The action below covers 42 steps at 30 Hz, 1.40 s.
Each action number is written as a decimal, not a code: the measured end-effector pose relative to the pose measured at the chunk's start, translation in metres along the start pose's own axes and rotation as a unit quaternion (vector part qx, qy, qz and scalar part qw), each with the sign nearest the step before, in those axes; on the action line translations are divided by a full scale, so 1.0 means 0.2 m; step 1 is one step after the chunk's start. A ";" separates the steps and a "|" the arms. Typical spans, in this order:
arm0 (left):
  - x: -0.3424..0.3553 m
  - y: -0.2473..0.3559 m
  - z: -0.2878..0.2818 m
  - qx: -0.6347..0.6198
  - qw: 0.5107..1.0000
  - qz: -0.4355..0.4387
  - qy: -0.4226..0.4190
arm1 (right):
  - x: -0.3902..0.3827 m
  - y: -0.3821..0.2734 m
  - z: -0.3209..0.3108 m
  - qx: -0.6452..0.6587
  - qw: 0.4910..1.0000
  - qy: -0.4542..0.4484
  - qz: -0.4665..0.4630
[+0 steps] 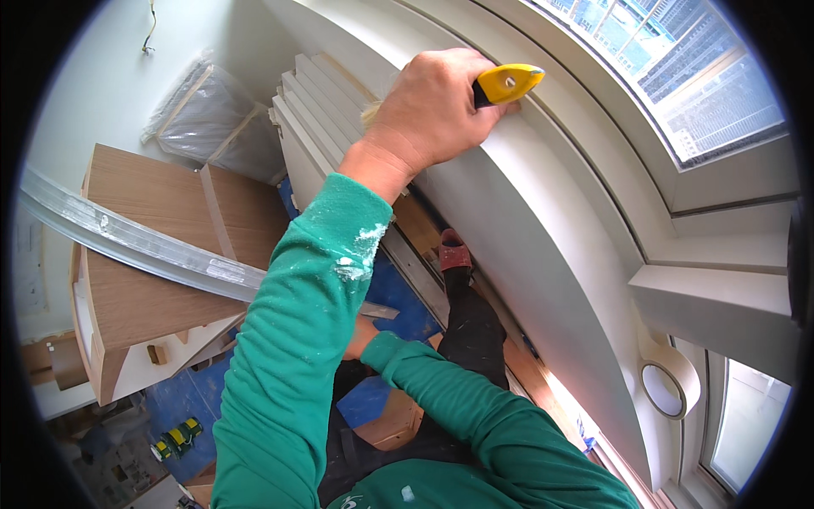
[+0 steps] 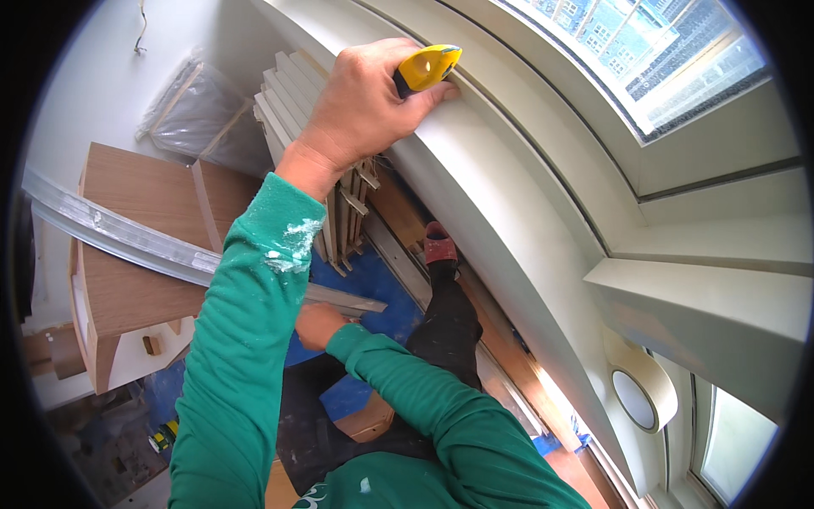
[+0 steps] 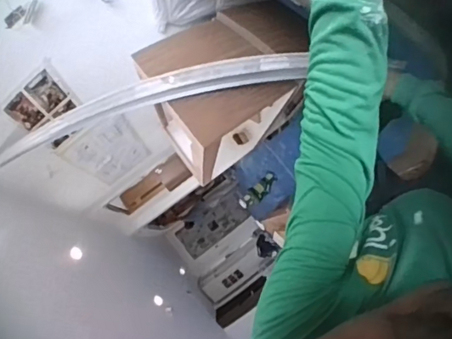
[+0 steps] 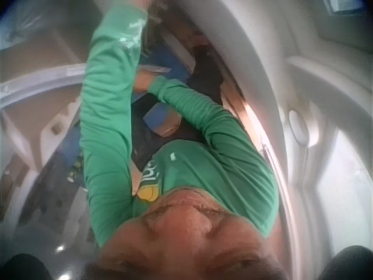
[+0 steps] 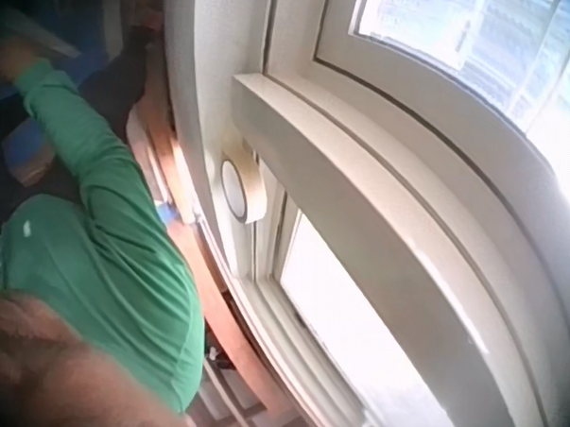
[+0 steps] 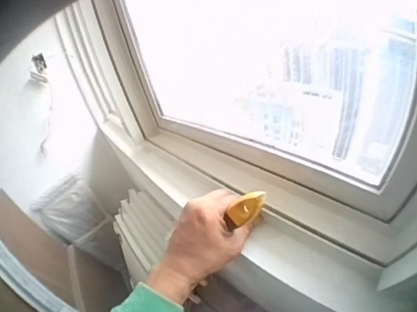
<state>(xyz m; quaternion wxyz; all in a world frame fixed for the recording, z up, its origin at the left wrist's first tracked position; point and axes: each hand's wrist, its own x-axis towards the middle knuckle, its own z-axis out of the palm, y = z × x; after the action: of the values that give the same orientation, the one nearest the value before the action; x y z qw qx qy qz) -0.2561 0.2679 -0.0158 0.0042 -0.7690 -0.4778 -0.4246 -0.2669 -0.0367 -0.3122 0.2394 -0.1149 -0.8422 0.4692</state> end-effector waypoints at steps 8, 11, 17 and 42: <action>0.00 -0.01 -0.01 0.026 0.999 0.035 -0.008 | 0.00 -0.02 -0.06 -0.006 0.997 -0.069 0.042; 0.01 -0.09 -0.03 0.048 0.998 0.042 0.005 | 0.02 -0.03 -0.07 -0.003 0.993 -0.082 0.080; -0.01 -0.06 -0.02 0.037 0.999 0.001 0.009 | 0.00 -0.04 -0.11 0.013 0.996 -0.060 0.061; -0.02 -0.13 -0.01 0.074 0.985 0.153 0.012 | 0.03 -0.10 -0.17 -0.029 0.990 -0.115 0.077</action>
<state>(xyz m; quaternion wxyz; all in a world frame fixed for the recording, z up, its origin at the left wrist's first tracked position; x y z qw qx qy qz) -0.2764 0.2777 -0.0280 0.1319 -0.8254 -0.3844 -0.3920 -0.2534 -0.0196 -0.2786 0.1010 -0.1318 -0.8661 0.4714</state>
